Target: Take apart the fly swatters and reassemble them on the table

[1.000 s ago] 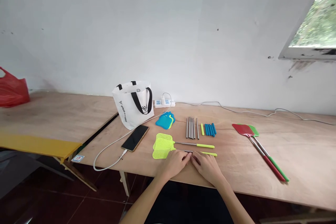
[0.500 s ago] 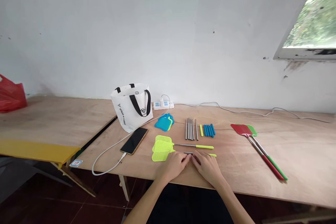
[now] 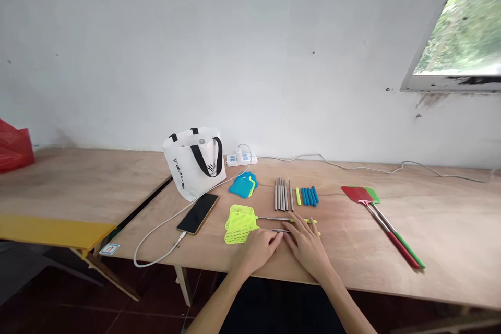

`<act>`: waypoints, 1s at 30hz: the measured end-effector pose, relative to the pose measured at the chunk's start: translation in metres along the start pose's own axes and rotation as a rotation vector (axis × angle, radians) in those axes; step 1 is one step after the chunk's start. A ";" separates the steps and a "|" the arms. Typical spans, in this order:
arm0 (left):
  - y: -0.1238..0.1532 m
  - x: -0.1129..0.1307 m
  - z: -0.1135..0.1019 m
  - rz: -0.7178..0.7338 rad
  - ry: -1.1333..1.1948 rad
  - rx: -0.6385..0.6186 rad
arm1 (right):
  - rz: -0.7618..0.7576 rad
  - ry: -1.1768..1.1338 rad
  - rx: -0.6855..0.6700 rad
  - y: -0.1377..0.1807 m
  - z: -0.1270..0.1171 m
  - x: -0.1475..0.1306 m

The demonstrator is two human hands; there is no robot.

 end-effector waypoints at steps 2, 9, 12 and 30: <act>0.000 0.001 0.000 0.003 0.014 -0.008 | 0.004 -0.023 -0.018 0.000 0.003 0.001; 0.000 -0.001 0.000 0.023 0.024 -0.003 | 0.018 -0.090 -0.017 0.000 0.004 0.004; 0.000 -0.002 0.001 0.031 0.019 -0.001 | 0.007 -0.114 -0.009 -0.002 0.002 0.004; 0.002 -0.005 0.001 0.011 0.052 0.004 | 0.082 -0.178 0.025 -0.001 0.000 0.007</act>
Point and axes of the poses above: each hand's wrist, its own y-axis away from the middle knuckle, its own z-axis out of the palm, x = y × z, the point moved 3 cm from there along -y, towards the middle knuckle, and after that the axes turned 10 degrees about y, right-handed, at the moved point
